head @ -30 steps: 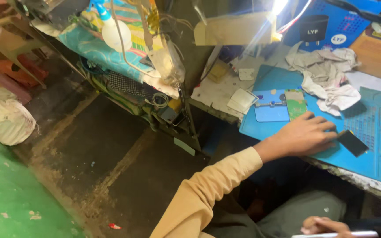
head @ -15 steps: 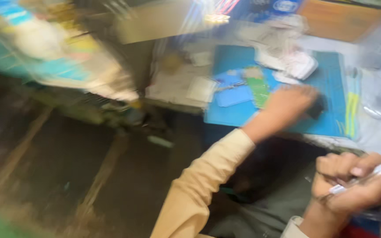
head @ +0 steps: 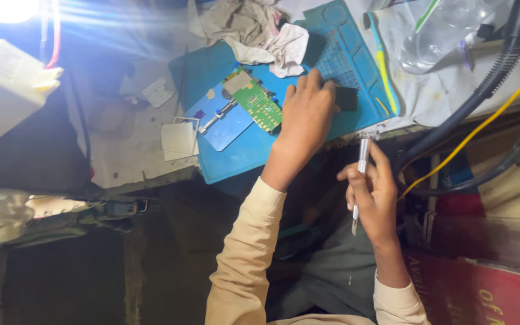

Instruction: The person sits at a repair bench and uses a pen-shaped hand tool to trace along the edge of a small white sheet on the mat. They lift and reposition the sheet, briefly handle a phone battery, then continue running the tool along the edge of a black rectangular component.

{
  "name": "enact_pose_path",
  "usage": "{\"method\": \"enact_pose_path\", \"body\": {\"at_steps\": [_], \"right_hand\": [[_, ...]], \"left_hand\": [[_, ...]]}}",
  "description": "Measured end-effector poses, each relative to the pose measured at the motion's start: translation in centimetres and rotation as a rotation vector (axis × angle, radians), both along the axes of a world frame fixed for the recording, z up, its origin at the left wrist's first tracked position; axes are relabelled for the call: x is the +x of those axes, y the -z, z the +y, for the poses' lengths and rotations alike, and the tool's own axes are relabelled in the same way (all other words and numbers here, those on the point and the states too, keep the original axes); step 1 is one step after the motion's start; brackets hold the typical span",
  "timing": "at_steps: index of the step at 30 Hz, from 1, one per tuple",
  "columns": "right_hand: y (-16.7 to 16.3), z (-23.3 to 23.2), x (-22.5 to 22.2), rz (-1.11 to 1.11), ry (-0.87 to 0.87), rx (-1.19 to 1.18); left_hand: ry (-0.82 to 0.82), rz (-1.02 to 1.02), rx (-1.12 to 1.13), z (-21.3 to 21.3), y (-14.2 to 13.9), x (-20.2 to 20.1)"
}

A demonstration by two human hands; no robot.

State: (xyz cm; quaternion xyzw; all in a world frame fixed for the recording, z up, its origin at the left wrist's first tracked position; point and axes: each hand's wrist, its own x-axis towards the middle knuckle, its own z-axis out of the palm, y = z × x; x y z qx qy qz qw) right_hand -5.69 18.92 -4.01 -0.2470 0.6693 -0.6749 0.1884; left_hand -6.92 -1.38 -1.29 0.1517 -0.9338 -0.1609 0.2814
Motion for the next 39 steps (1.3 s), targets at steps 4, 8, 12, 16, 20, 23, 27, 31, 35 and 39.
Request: {"method": "enact_pose_path", "body": {"at_steps": [4, 8, 12, 16, 20, 23, 27, 31, 35, 39], "right_hand": [[-0.4, 0.0, -0.2, 0.182, 0.1, 0.0], [0.8, 0.5, -1.1, -0.252, 0.103, -0.349], [2.4, 1.5, -2.5, -0.607, 0.001, -0.605], [3.5, 2.7, -2.5, -0.642, -0.07, -0.633], [3.6, 3.7, -1.8, -0.43, -0.239, -0.671], [3.0, 3.9, -0.8, -0.195, -0.172, -0.423], [1.7, 3.5, 0.4, -0.011, -0.019, 0.021], [0.7, 2.9, 1.4, 0.105, -0.008, 0.088], [0.2, 4.5, 1.9, 0.016, -0.048, 0.133], [1.1, 6.7, 1.6, 0.077, -0.071, -0.091]], "left_hand": [[0.018, -0.017, 0.014, 0.4, 0.1, 0.3], [0.081, 0.101, -0.007, 0.4, 0.3, 1.1], [0.147, 0.065, -0.188, -0.4, -0.5, 0.3], [0.127, -0.079, -0.268, -0.8, -1.1, -0.8], [0.131, -0.116, 0.199, -0.5, -1.2, 1.1], [0.065, 0.041, 0.11, 1.1, -1.9, 3.9], [0.051, 0.315, 0.157, 4.7, -2.9, 8.8], [0.118, 0.381, 0.237, 7.1, -2.2, 12.3], [0.026, 0.355, 0.194, 5.0, -0.8, 14.3], [-0.072, 0.378, 0.115, 2.8, -0.5, 16.4]]}}
